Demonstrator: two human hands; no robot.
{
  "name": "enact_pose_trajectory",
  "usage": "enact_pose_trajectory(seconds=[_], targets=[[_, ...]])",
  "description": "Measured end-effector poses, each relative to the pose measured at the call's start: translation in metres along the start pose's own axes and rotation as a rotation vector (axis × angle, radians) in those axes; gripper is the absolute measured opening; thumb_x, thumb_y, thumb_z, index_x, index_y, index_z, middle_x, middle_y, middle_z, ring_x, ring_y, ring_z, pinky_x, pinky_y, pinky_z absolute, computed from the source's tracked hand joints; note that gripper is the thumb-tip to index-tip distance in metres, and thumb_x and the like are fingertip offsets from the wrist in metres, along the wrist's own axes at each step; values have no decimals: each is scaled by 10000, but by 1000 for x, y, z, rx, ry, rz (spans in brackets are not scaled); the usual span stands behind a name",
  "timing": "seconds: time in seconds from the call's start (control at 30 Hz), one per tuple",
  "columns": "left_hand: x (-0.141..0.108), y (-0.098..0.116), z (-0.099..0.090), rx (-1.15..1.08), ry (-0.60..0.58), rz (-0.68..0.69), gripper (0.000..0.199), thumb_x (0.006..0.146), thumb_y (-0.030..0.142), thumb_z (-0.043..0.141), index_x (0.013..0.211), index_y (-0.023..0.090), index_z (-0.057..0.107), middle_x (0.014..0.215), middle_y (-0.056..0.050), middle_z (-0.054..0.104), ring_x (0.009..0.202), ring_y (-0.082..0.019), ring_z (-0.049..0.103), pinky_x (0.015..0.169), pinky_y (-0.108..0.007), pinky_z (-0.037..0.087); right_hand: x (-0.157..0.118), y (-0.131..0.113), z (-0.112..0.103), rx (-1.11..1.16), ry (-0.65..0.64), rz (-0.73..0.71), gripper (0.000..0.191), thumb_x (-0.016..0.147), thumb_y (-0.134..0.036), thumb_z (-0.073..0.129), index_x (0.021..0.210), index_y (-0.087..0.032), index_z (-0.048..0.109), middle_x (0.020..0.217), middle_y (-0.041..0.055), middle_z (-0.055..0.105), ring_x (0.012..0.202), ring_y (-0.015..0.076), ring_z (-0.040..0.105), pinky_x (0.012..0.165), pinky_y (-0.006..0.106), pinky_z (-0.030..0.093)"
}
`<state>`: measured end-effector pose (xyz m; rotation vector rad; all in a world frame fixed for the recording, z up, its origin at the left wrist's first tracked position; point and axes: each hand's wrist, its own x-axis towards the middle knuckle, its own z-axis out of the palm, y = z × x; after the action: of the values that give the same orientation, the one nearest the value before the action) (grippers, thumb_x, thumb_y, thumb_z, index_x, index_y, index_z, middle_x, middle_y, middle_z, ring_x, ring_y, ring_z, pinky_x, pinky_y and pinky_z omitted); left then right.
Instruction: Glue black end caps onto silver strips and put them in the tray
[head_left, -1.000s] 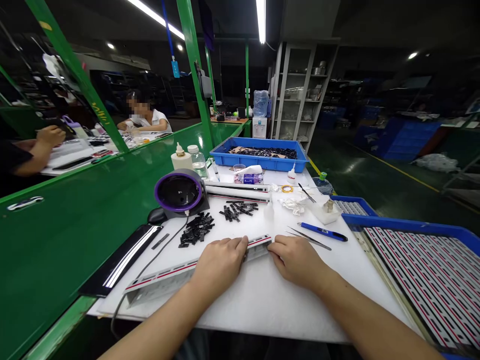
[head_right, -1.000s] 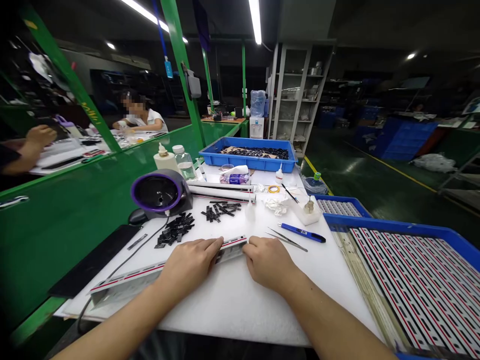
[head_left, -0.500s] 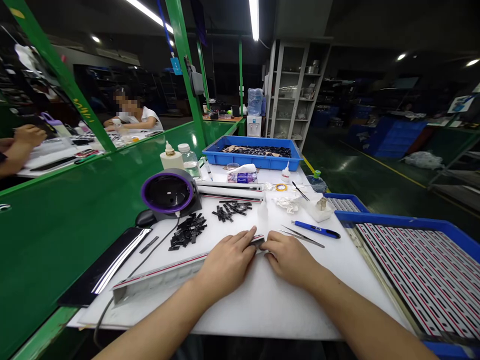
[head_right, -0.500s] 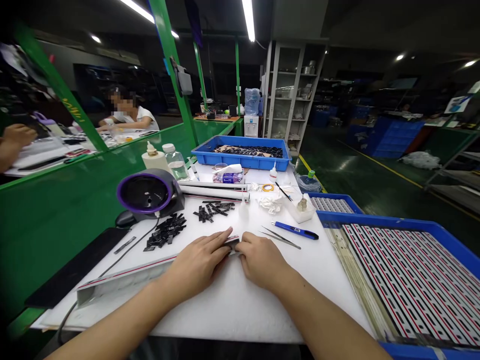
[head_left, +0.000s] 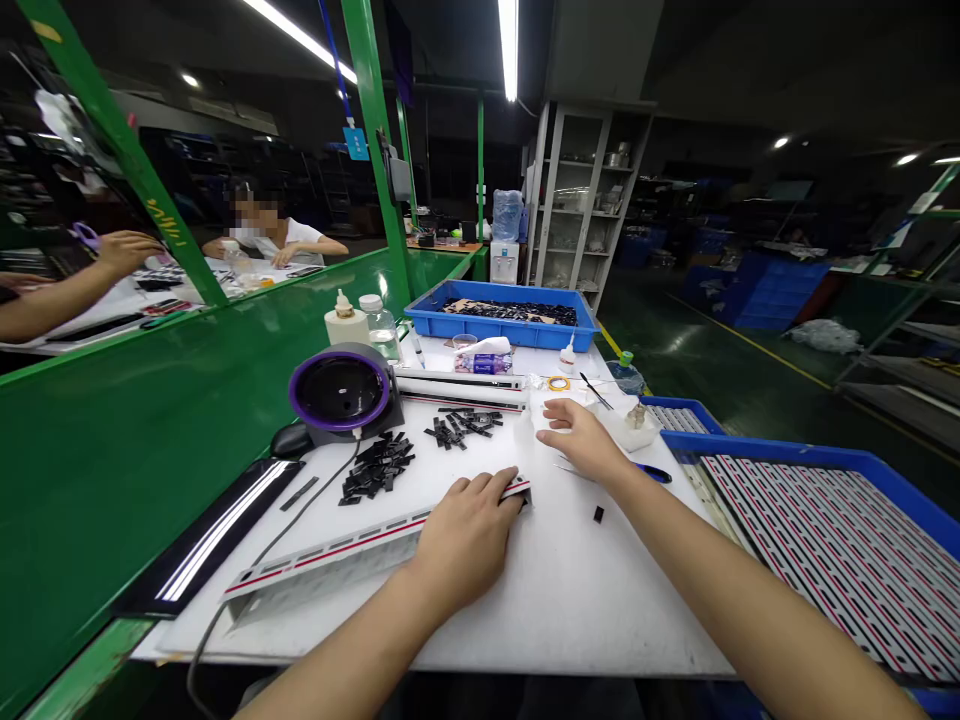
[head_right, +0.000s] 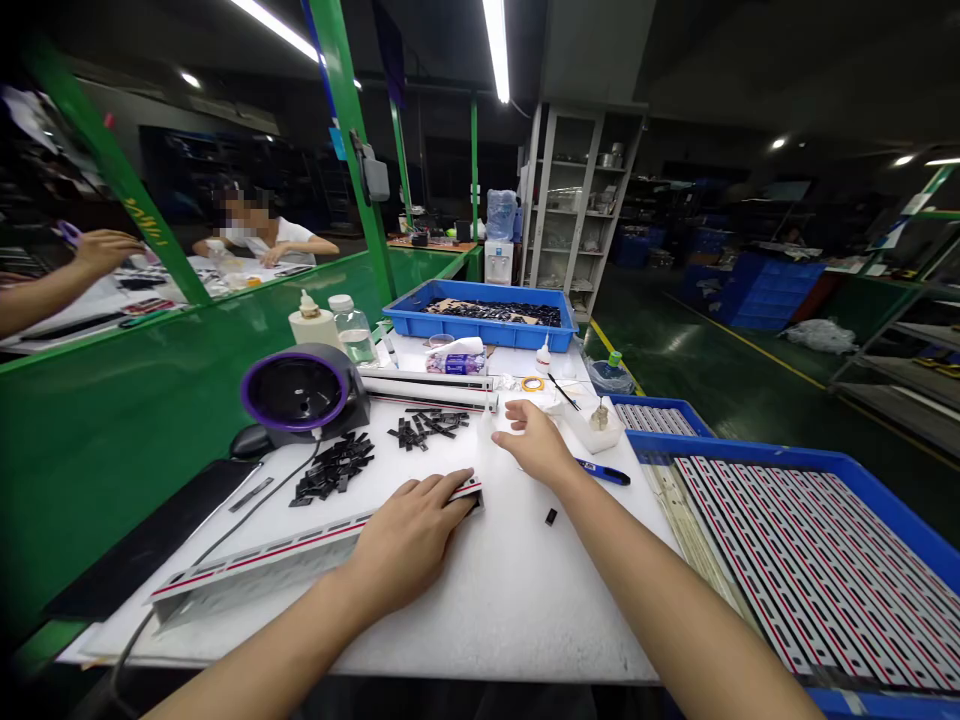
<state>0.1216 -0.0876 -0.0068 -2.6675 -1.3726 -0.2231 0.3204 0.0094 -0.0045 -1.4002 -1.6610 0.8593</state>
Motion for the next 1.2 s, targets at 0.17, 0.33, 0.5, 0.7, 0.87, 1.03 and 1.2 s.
enact_pose_trajectory(seconds=[0.17, 0.33, 0.5, 0.7, 0.87, 1.03, 1.2], targets=[[-4, 0, -2, 39, -10, 22, 346, 845, 118, 422, 1092, 223, 641, 1431, -61, 486, 1096, -250, 557, 853, -412, 457, 24, -2, 25, -36, -29, 5, 324, 682, -209, 724, 982, -168, 610, 1036, 105, 687, 983, 248, 632, 902, 431, 467], [0, -19, -6, 8, -33, -2, 352, 869, 133, 409, 1109, 235, 647, 1408, -59, 515, 1081, -261, 574, 847, -422, 471, 5, -10, 7, 151, -111, -66, 227, 755, -275, 644, 958, -186, 593, 957, 56, 681, 922, 209, 656, 830, 363, 505], [14, -36, -11, -148, -93, -16, 354, 909, 196, 389, 1107, 310, 660, 1316, -2, 591, 1047, -239, 591, 843, -395, 488, -28, -15, -21, 753, -222, -28, 360, 795, -395, 604, 1114, -244, 534, 907, 34, 618, 755, 163, 615, 600, 275, 473], [17, -34, -12, -184, -129, -84, 342, 944, 257, 361, 1108, 333, 651, 1357, 31, 557, 1129, -242, 554, 892, -421, 487, -37, -17, -26, 1084, -254, 11, 296, 663, -326, 662, 931, -237, 574, 579, -39, 476, 466, 92, 279, 395, 188, 212], [14, -31, -7, -144, -118, -75, 334, 953, 276, 362, 1134, 322, 639, 1378, 21, 538, 1147, -244, 542, 920, -437, 480, -38, -26, -12, 1160, -79, 103, 231, 669, -324, 692, 828, -175, 613, 530, -80, 317, 455, 65, 214, 385, 184, 166], [12, -27, -3, -80, -105, -78, 340, 952, 274, 374, 1178, 300, 626, 1427, 4, 495, 1177, -252, 524, 941, -456, 466, -51, -24, 9, 644, 269, -78, 293, 803, -458, 656, 730, -182, 591, 485, -72, 370, 428, 73, 316, 400, 211, 251], [11, -25, 0, -61, -83, -77, 339, 946, 262, 392, 1197, 302, 616, 1427, 1, 495, 1165, -250, 533, 919, -447, 471, -61, -22, 21, 169, 275, -466, 266, 856, -366, 619, 677, -169, 631, 587, 2, 580, 547, 124, 519, 550, 259, 412]])
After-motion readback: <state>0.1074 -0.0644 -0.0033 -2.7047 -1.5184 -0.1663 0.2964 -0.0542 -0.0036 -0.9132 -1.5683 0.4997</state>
